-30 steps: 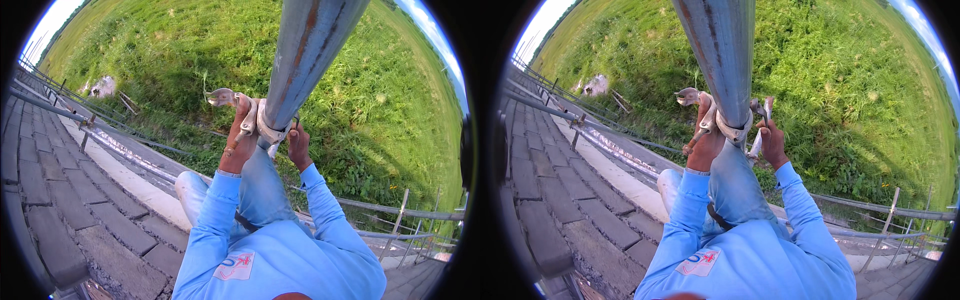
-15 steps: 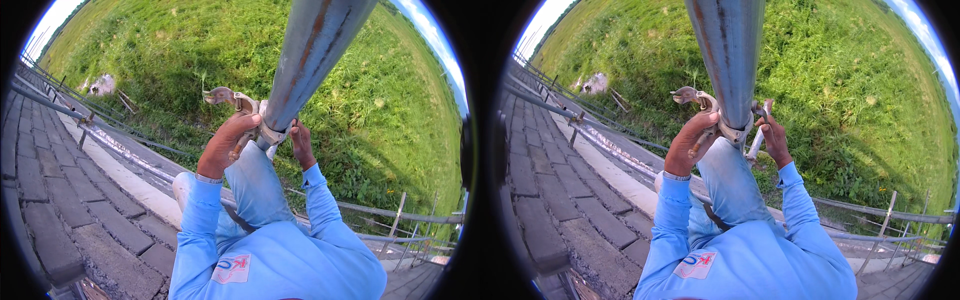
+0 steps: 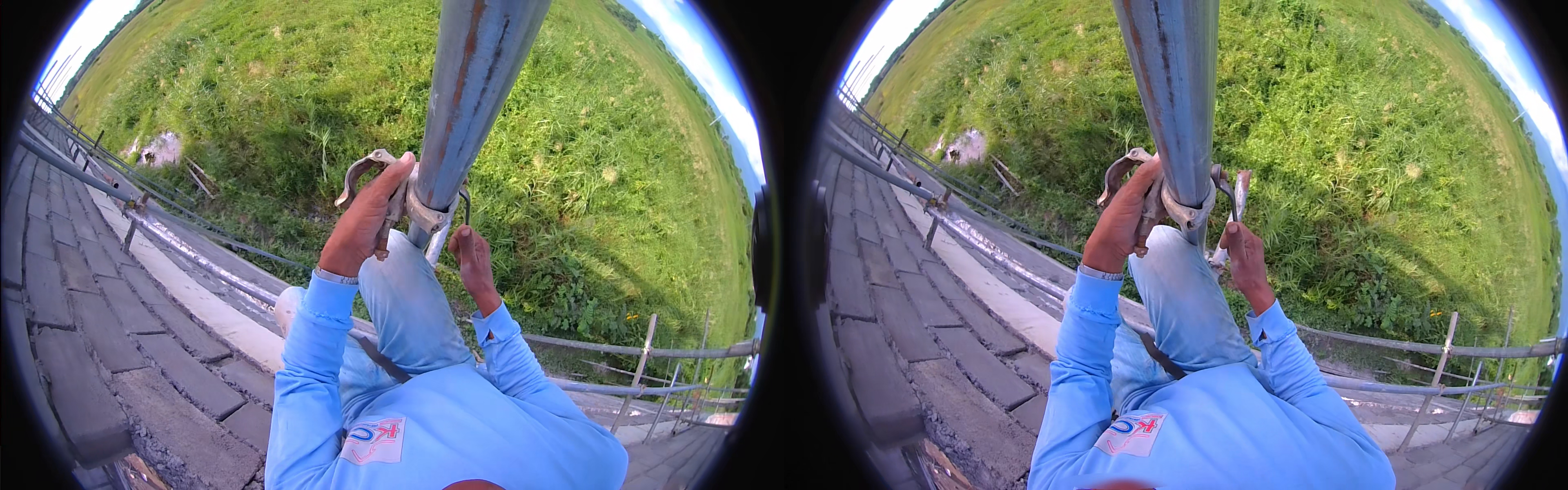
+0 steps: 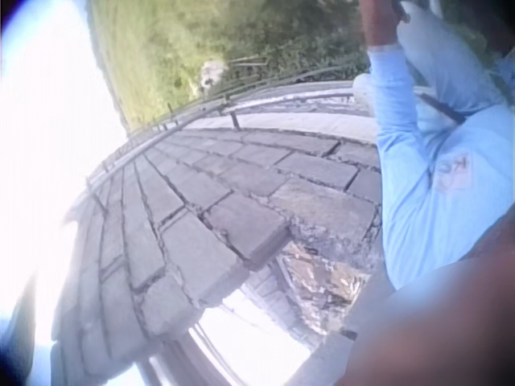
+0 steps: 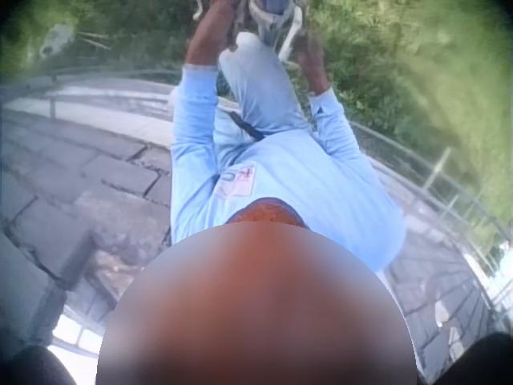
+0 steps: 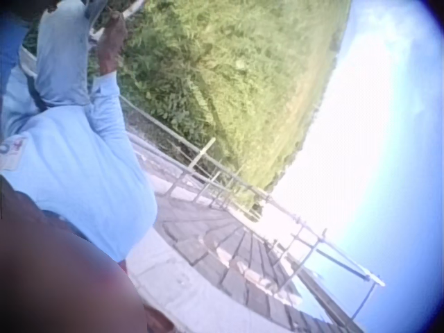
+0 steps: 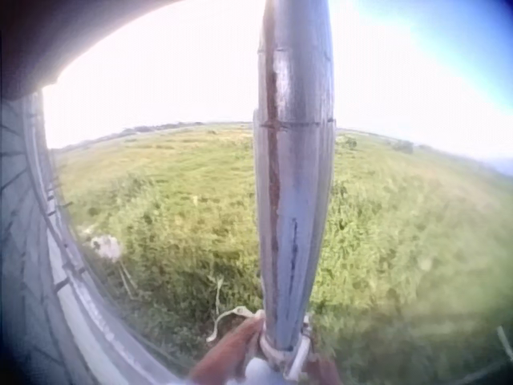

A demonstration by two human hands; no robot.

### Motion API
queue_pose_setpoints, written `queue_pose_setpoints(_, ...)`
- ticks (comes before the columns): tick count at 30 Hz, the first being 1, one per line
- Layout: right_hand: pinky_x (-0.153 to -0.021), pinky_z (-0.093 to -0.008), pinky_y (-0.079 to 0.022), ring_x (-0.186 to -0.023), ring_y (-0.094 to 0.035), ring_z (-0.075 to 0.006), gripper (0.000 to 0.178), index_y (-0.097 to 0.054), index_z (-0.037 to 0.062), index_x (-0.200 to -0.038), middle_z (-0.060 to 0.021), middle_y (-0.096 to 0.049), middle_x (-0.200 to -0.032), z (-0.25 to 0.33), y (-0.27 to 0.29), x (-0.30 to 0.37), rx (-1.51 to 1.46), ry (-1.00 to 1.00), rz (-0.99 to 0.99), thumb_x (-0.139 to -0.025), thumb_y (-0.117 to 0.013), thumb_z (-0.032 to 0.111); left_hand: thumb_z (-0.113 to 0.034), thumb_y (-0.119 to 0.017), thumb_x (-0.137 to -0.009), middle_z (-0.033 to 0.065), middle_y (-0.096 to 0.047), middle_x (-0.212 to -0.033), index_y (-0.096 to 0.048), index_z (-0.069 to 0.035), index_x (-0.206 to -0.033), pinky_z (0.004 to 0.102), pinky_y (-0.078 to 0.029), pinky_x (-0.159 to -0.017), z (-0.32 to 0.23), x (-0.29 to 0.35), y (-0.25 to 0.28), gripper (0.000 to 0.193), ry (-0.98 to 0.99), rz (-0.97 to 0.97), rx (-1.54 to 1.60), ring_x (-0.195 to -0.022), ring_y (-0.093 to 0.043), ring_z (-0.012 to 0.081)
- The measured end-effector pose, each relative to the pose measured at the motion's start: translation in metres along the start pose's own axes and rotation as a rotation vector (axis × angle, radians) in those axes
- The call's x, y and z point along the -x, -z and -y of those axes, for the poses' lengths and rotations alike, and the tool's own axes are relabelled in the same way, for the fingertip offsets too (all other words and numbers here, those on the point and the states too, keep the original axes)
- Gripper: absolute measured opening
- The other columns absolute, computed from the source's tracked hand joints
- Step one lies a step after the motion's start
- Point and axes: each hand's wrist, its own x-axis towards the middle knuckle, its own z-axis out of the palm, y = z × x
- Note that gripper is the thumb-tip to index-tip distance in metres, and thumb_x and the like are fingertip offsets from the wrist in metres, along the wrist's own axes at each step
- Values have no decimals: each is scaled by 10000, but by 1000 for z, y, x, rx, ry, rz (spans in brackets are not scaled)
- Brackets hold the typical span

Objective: The person assembles scaffolding by attaching metal poles with clamps and tightening them with a wrench. They position the poles, secure the clamps, and adjust the connections to ensure stability.

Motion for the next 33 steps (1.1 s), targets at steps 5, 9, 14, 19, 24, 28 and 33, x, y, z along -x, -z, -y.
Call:
queue_pose_setpoints(5, -567, -297, -287, -615, -367, -83, 694, -560, 52, -786, 36, -414, -668, 19, 0, 10, -37, -47, 21, -1069, -384, 660, -523, -563, -1053, 5, -695, -849, -719, -78, -1118, 242, -445, -505, -6, -6, 2, 476, 15, -58, 235, -575, -544, 62)
queue_pose_setpoints(9, -499, -290, -206, -533, -291, -59, 734, -566, 47, -801, 57, -346, -618, 27, -3, 12, -16, -15, 0, -1053, -360, 705, -558, -520, -1061, 75, -754, -1015, -685, -5, -1198, 349, -595, -791, -9, -8, 22, 594, 83, 246, 376, -892, -714, 163)
queue_pose_setpoints(14, -488, -280, -193, -526, -272, -48, 706, -588, 46, -817, 68, -334, -616, 34, 0, 28, -74, -170, 25, -1064, -380, 673, -592, -530, -1041, 130, -752, -1116, -656, -5, -1195, 426, -602, -876, -19, -18, 40, 620, 139, 272, 425, -994, -735, 236)
queue_pose_setpoints(19, -521, -289, -195, -560, -278, -53, 672, -599, 48, -819, 64, -347, -634, 33, 0, 28, -80, -190, 22, -1085, -384, 626, -566, -623, -1006, 186, -743, -1155, -643, 4, -1215, 412, -578, -959, -28, -22, 40, 608, 116, 204, 328, -1027, -740, 231)
queue_pose_setpoints(24, -448, -262, -202, -474, -271, -41, 709, -594, 51, -852, 76, -313, -568, 32, -4, 26, -33, -238, -3, -1065, -354, 684, -527, -662, -996, 107, -755, -933, -693, -27, -1090, 351, -600, -815, -31, -30, 38, 509, 134, 138, 183, -824, -734, 172)
queue_pose_setpoints(28, -478, -284, -195, -510, -279, -48, 706, -579, 45, -830, 65, -320, -600, 33, -7, 29, -19, -192, -20, -1083, -331, 656, -583, -691, -947, 37, -681, -777, -702, -41, -1027, 328, -587, -670, -27, -29, 38, 548, 152, 76, 98, -679, -670, 143)
queue_pose_setpoints(33, -465, -281, -189, -498, -270, -51, 719, -559, 47, -827, 59, -315, -601, 30, -10, 30, 2, -195, -52, -1066, -332, 687, -582, -683, -933, 53, -693, -793, -690, -52, -976, 351, -592, -607, -29, -29, 37, 532, 157, 66, -18, -689, -675, 153)
